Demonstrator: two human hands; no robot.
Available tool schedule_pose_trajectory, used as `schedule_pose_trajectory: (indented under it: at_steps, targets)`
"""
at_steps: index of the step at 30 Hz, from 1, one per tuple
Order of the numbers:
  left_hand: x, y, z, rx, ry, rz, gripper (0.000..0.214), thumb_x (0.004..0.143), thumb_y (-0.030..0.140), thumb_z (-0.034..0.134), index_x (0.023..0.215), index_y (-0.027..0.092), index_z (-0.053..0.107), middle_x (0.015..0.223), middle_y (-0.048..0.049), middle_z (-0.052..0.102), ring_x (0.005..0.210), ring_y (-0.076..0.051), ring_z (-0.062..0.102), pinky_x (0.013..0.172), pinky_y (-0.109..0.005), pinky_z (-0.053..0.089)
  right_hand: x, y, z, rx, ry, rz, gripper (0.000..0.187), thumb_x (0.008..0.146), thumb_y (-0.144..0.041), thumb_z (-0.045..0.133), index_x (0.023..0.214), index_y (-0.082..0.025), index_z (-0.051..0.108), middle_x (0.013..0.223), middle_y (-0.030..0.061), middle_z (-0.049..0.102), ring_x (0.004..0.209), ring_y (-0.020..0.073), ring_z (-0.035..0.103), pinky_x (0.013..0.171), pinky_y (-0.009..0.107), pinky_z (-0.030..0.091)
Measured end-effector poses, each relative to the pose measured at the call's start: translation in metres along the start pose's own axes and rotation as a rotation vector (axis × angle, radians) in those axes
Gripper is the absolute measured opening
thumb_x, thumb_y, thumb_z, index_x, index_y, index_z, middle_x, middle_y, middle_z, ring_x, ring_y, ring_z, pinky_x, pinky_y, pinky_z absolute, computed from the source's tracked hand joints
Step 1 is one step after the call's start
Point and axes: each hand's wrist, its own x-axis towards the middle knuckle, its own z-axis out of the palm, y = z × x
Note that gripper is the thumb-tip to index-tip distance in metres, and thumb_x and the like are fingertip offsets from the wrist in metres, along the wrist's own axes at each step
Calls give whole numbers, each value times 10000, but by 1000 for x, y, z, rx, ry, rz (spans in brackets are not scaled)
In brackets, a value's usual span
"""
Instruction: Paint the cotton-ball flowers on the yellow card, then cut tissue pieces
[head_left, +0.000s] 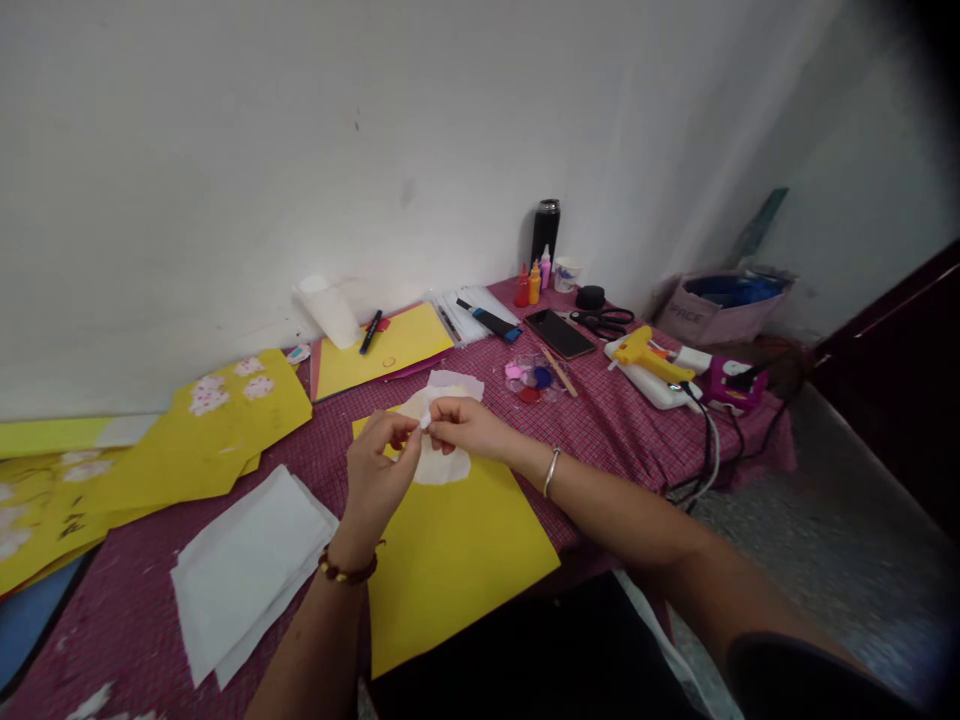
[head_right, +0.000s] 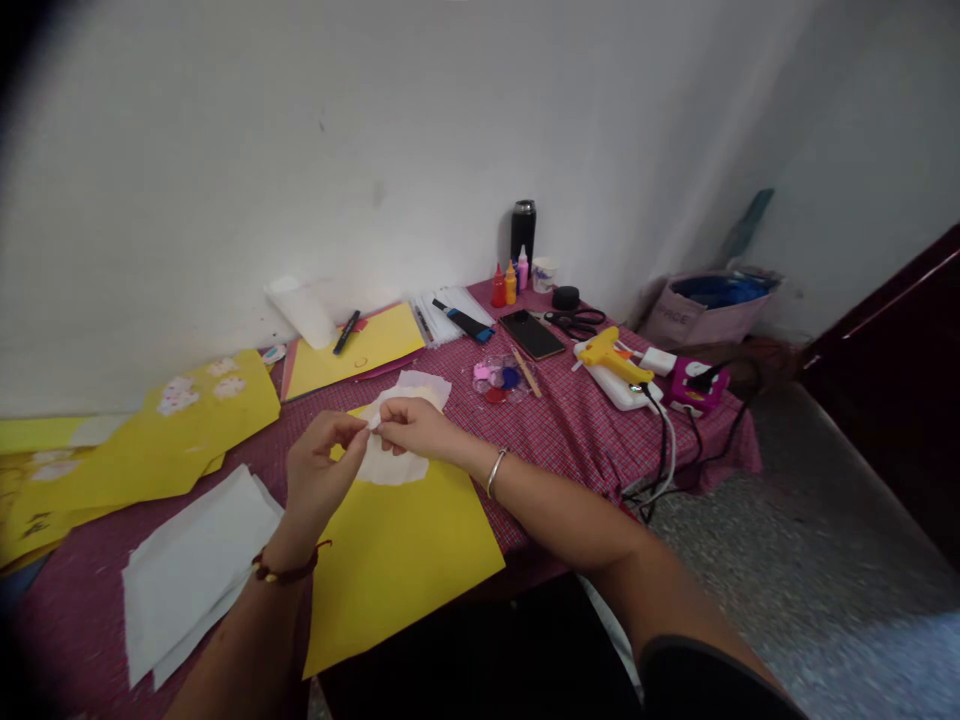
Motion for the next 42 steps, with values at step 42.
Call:
schedule_pose_trajectory:
  at_steps: [42]
  targets:
    - [-7,-3,18,-399,-1,-363,124,732,273,638,763,189,552,607,39,562,523,-94,532,508,-204,436,-3,9,-1,-357,107,-266,126,826,-254,566,730,-180,530,671,-27,529,618,94,469,575,219,356]
